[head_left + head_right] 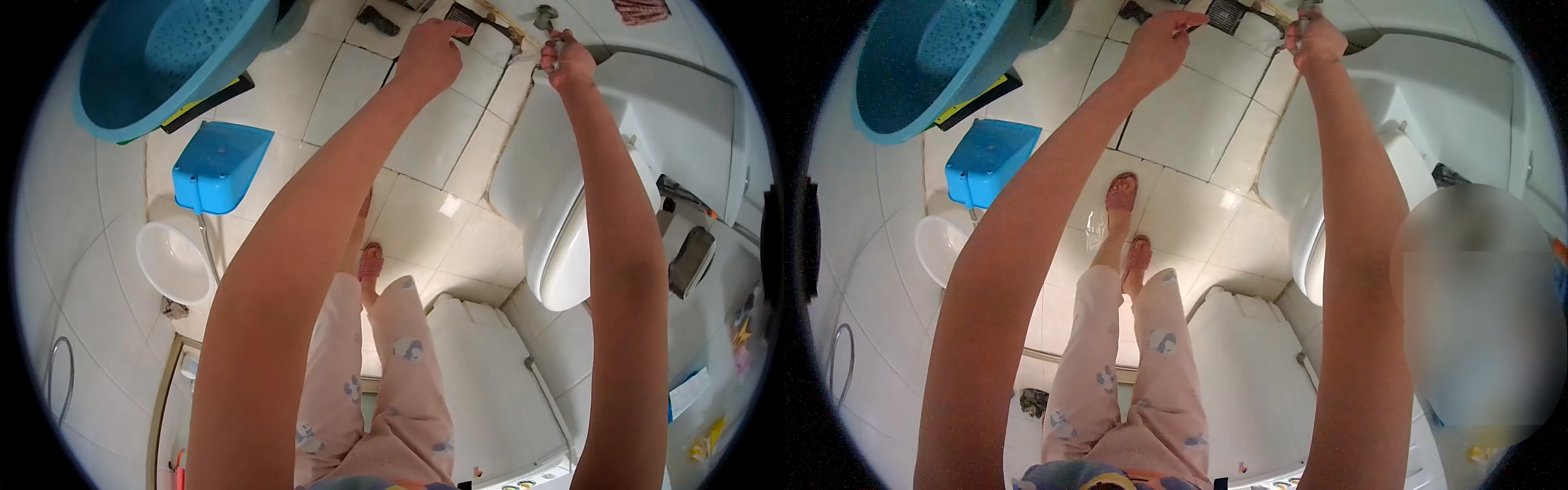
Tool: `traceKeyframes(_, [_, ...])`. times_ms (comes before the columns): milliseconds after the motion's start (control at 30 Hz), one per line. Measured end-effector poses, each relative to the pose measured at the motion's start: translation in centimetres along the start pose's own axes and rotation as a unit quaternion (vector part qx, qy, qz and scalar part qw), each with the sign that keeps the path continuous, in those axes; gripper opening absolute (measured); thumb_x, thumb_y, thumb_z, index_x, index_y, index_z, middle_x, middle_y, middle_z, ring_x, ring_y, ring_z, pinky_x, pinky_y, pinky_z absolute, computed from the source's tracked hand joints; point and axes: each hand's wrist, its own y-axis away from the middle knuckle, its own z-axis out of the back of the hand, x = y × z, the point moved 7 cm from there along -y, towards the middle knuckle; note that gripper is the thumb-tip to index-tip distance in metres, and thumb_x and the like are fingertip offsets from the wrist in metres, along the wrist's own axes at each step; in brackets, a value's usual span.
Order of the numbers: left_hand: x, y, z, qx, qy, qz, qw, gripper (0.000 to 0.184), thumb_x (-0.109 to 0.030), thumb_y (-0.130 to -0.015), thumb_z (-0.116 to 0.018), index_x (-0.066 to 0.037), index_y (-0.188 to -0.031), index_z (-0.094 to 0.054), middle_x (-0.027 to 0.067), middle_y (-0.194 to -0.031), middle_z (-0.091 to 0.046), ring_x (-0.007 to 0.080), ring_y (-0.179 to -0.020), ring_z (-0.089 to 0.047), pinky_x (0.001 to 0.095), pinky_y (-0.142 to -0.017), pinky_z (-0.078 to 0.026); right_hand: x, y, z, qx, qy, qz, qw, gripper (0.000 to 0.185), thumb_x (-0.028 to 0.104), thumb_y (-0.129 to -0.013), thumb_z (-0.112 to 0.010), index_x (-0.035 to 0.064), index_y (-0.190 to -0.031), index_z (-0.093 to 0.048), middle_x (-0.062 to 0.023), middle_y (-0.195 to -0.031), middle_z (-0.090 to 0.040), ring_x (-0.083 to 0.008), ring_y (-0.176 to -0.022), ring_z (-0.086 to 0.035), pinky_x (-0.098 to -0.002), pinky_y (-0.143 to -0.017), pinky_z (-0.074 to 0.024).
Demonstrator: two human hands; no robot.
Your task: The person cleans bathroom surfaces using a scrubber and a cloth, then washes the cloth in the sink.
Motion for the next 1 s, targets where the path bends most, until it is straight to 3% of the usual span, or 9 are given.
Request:
traceKeyframes(167, [1.2,0.8,-1.1,0.010,-0.006,-0.009,1.000,0.027,-0.007,-0.085,-0.047,-0.009,-0.109,-0.061,0.0107,-0.102,-0.061,0.0205,-0.087,-0.060,0.0303,-0.079,-0.047,-1.5,-3.9,0.1,-0.005,0.017,0.012,1.000,0.019,0.018,-0.090,-0.040,0.0023,-0.091,-0.050,-0.0084,-0.070,-0.052,-0.0177,-0.054,-0.048,-0.0295,-0.047,-0.0399])
traceKeyframes(300, [0.8,2.0,-7.8,0.101,0.180,0.106,0.973,0.032,-0.018,-0.087,-0.052,-0.001,-0.114,-0.055,0.0101,-0.097,-0.063,0.0155,-0.079,-0.062,0.0275,-0.070,-0.050,-2.2,0.5,-0.8,0.048,-0.039,0.028,0.998,0.020,0.021,-0.086,-0.047,0.0041,-0.089,-0.057,-0.0112,-0.073,-0.055,-0.0218,-0.058,-0.055,-0.0339,-0.049,-0.0446])
traceKeyframes(433, [-3.5,3.3,-10.6,0.159,0.398,0.260,0.865,0.034,-0.028,-0.088,-0.054,0.004,-0.102,-0.055,0.0098,-0.084,-0.061,0.0169,-0.070,-0.060,0.0276,-0.069,-0.051,-3.1,8.3,0.8,0.111,-0.016,-0.035,0.993,0.029,0.025,-0.087,-0.044,0.0063,-0.104,-0.059,-0.0055,-0.095,-0.057,-0.0165,-0.089,-0.054,-0.0305,-0.071,-0.0440])
traceKeyframes(633, [-6.7,6.0,-7.1,0.329,0.227,0.216,0.891,0.021,-0.020,-0.082,-0.057,0.000,-0.090,-0.052,0.0032,-0.065,-0.052,0.0129,-0.059,-0.049,0.0265,-0.055,-0.042,0.3,13.0,3.7,0.276,0.180,0.072,0.941,0.033,0.005,-0.090,-0.041,0.0066,-0.120,-0.054,-0.0090,-0.119,-0.053,-0.0157,-0.106,-0.050,-0.0297,-0.089,-0.0404])
traceKeyframes(733, [-8.8,7.8,-6.1,0.395,0.243,0.239,0.853,0.018,-0.018,-0.081,-0.058,-0.002,-0.086,-0.052,0.0025,-0.068,-0.050,0.0118,-0.058,-0.044,0.0258,-0.052,-0.036,4.4,18.6,3.2,0.335,0.297,0.216,0.868,0.037,0.002,-0.089,-0.041,0.0091,-0.125,-0.051,-0.0075,-0.129,-0.047,-0.0193,-0.115,-0.046,-0.0311,-0.097,-0.0363])
traceKeyframes(767, [-10.2,8.3,-5.8,0.403,0.265,0.237,0.843,0.018,-0.017,-0.081,-0.057,-0.002,-0.087,-0.051,0.0026,-0.069,-0.050,0.0116,-0.060,-0.044,0.0257,-0.053,-0.037,4.6,19.4,3.7,0.358,0.326,0.279,0.829,0.035,0.011,-0.091,-0.045,0.0109,-0.125,-0.051,-0.0069,-0.132,-0.045,-0.0227,-0.118,-0.044,-0.0311,-0.100,-0.0346])
traceKeyframes(833, [-13.3,9.7,-5.1,0.421,0.307,0.226,0.823,0.018,-0.017,-0.081,-0.057,-0.003,-0.089,-0.051,0.0026,-0.072,-0.050,0.0112,-0.063,-0.044,0.0253,-0.056,-0.037,6.4,22.0,3.9,0.373,0.336,0.318,0.804,0.031,0.021,-0.090,-0.051,0.0082,-0.117,-0.057,-0.0111,-0.128,-0.048,-0.0252,-0.118,-0.045,-0.0323,-0.095,-0.0388])
traceKeyframes(900, [-16.2,11.4,-4.6,0.461,0.312,0.208,0.804,0.020,-0.018,-0.084,-0.054,-0.003,-0.097,-0.050,0.0047,-0.080,-0.054,0.0118,-0.072,-0.051,0.0244,-0.062,-0.041,8.1,23.0,5.4,0.334,0.312,0.304,0.836,0.022,0.015,-0.088,-0.053,0.0049,-0.104,-0.063,-0.0115,-0.103,-0.059,-0.0235,-0.094,-0.057,-0.0311,-0.080,-0.0443])
traceKeyframes(1000, [-21.3,14.1,-1.9,0.286,0.553,0.265,0.736,0.024,-0.019,-0.091,-0.048,-0.002,-0.107,-0.051,0.0097,-0.091,-0.060,0.0150,-0.090,-0.058,0.0267,-0.074,-0.047,11.6,25.8,7.8,0.222,0.256,0.375,0.863,0.018,0.012,-0.088,-0.052,0.0037,-0.098,-0.064,-0.0091,-0.090,-0.057,-0.0188,-0.079,-0.055,-0.0270,-0.069,-0.0434])
